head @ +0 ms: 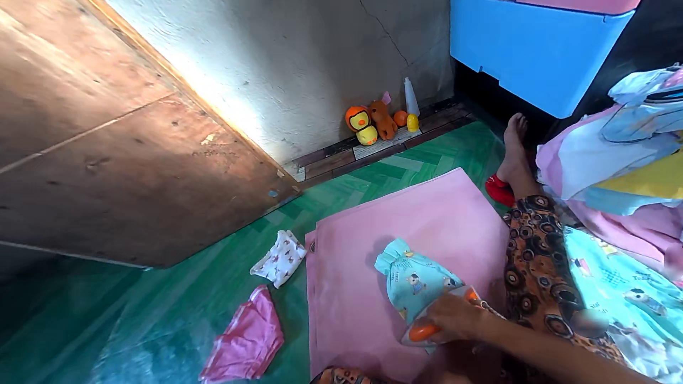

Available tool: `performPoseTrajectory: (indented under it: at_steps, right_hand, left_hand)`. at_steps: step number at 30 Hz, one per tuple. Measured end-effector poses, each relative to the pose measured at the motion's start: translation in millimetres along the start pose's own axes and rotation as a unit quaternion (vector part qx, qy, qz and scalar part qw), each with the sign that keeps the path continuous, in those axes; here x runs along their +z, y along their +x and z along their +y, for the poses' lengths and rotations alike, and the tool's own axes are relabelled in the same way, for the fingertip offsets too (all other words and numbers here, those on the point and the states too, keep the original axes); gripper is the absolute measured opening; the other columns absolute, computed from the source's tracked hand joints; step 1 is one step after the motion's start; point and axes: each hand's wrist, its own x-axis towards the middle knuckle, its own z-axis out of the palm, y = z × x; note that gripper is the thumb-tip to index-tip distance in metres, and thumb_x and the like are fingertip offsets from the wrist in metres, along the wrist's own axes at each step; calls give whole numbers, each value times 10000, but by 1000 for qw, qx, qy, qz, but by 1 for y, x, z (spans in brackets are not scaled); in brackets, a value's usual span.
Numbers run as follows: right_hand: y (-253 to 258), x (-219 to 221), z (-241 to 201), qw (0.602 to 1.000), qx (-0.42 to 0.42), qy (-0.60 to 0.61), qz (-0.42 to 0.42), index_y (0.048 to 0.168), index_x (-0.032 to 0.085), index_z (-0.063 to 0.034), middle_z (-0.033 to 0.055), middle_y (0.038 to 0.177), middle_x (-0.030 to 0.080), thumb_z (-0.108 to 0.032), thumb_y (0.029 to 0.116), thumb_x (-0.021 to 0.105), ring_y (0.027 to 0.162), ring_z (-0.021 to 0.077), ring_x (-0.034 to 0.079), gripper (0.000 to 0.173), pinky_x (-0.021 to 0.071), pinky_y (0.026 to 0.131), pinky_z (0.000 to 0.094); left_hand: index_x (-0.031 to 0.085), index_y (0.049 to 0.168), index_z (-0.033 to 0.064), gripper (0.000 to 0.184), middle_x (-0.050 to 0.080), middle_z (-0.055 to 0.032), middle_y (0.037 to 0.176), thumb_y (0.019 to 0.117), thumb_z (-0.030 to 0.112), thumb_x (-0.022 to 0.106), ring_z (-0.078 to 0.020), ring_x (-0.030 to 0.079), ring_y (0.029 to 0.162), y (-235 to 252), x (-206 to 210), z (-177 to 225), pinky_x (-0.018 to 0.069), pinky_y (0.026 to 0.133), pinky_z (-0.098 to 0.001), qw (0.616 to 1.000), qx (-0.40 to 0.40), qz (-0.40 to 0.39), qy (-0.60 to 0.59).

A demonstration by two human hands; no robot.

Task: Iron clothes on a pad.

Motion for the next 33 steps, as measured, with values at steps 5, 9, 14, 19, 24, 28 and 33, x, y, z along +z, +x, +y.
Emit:
performPoseTrajectory:
  at_steps: [5,9,14,19,24,28,33]
  right_hand:
    - [2,-26,17,998,49,12,34,1453,598,-255,205,1179,718,-394,1042,594,1114,438,670,434,496,946,660]
    - [1,-23,19,999,45,24,17,1452,600,-292,182,1196,723,-378,1029,605,1124,421,673,431,495,954,661]
    - [-18,-6,14,999,-24,8,-22,1453,606,-262,206,1122,731,-321,1020,638,1084,434,677,438,481,962,655]
    - [-25,-7,21,999,-25,-14,-34,1473,583,-247,213,1117,719,-345,1040,609,1076,436,671,445,487,949,639]
    - [-21,-14,31,1000,-2,-22,-5,1490,560,-274,202,1119,720,-356,1048,586,1077,421,675,451,479,980,621]
    - [-27,-11,28,1000,-2,-7,-19,1473,577,-279,193,1123,725,-362,1037,595,1073,424,679,444,495,946,635]
    - [-29,-5,26,999,-21,-28,-32,1464,581,-256,207,1110,717,-342,1035,610,1041,438,681,438,505,909,638]
  left_hand:
    - [700,1068,-56,253,753,-102,956,1021,133,539,-184,734,883,14,-63,7,611,855,-386,973,-14,62,-220]
    - [630,1251,-69,322,706,-194,1136,1066,172,522,-261,699,1019,40,-120,-17,576,888,-439,923,-153,267,-229]
    - [542,1377,-65,497,635,-263,1278,1115,341,423,-325,645,1112,90,-141,-25,512,956,-467,865,-272,305,-290]
    - [648,1267,-44,718,668,-283,1209,1037,611,462,-395,654,1098,123,-133,-26,517,930,-575,878,-320,282,-218]
    - [699,1165,-41,656,696,-253,1172,1021,577,534,-362,657,1146,133,-129,-25,503,996,-577,890,-279,290,-214]
    - [573,1366,-32,598,623,-237,1325,1081,478,444,-301,616,1201,139,-125,-28,498,1022,-488,851,-211,299,-376]
    - [446,1475,2,507,615,-204,1347,1091,330,481,-245,630,1195,149,-124,-39,528,1013,-421,818,-111,332,-456]
